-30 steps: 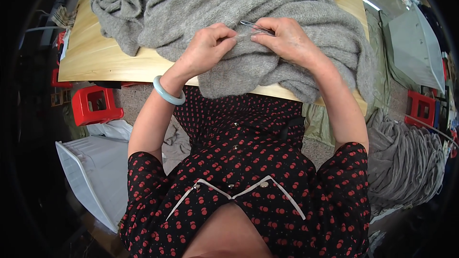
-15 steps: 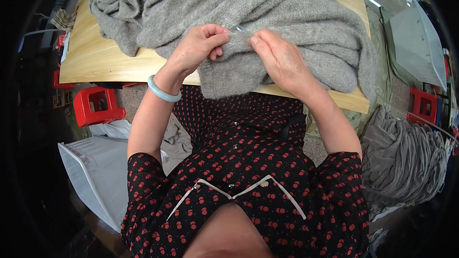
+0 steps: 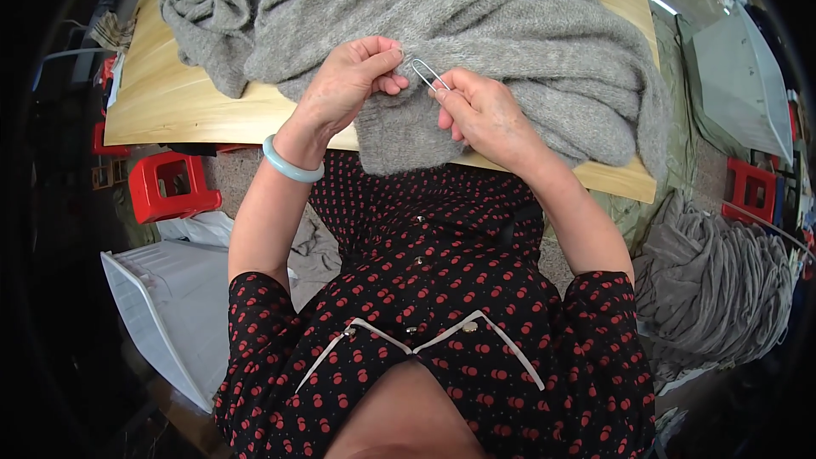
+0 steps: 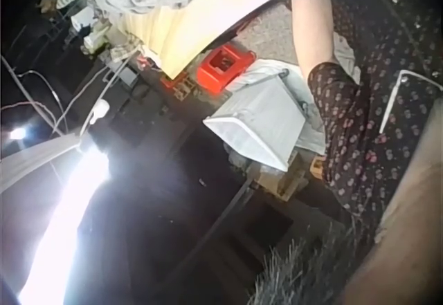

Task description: Inspect and repair loose threads on a knitted sweater using a small latch hook tool.

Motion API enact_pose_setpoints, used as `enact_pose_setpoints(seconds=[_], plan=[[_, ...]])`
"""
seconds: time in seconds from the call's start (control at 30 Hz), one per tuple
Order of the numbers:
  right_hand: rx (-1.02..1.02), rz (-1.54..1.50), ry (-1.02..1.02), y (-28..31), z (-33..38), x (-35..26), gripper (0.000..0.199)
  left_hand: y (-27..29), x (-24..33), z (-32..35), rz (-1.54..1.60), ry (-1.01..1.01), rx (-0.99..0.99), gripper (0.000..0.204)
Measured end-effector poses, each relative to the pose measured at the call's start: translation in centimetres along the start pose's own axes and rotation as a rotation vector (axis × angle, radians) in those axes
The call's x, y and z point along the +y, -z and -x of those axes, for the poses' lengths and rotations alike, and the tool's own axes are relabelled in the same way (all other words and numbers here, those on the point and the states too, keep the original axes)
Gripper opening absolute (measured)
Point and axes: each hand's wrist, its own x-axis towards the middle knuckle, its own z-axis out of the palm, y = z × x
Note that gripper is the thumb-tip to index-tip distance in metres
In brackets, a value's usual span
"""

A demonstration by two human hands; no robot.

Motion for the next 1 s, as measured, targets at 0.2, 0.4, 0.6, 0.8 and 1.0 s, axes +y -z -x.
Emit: enact_pose_setpoints(seconds=[0.2,0.4,0.6,0.8,1.0], plan=[[0.006,-0.023,0.001,-0.2,-0.1,-0.1,0.019,-0.2,-0.1,-0.1,-0.084,-0.039,0.013,0.013],[0.034,-0.038,0.011,-0.2,0.0,-0.2,0.017,-0.3,-0.2,0.0,-0.122,-0.115,0.019,0.012],[0.403,0.183,0.501,0.8,-1.4,-1.9,0.022,-0.7,0.1,0.2,-0.05,-0.089,-0.031,0.012],[0.112,0.21,0.251,1.9,-3.1,-1.2,0.023,-0.7,-0.1,0.0,0.013,-0.131,-0.037,0.012],[0.107,0.229,0.16,2.1,-3.4,-1.1,0.017,-1.0,-0.5,0.1,-0.539,-0.299,0.073,0.015]])
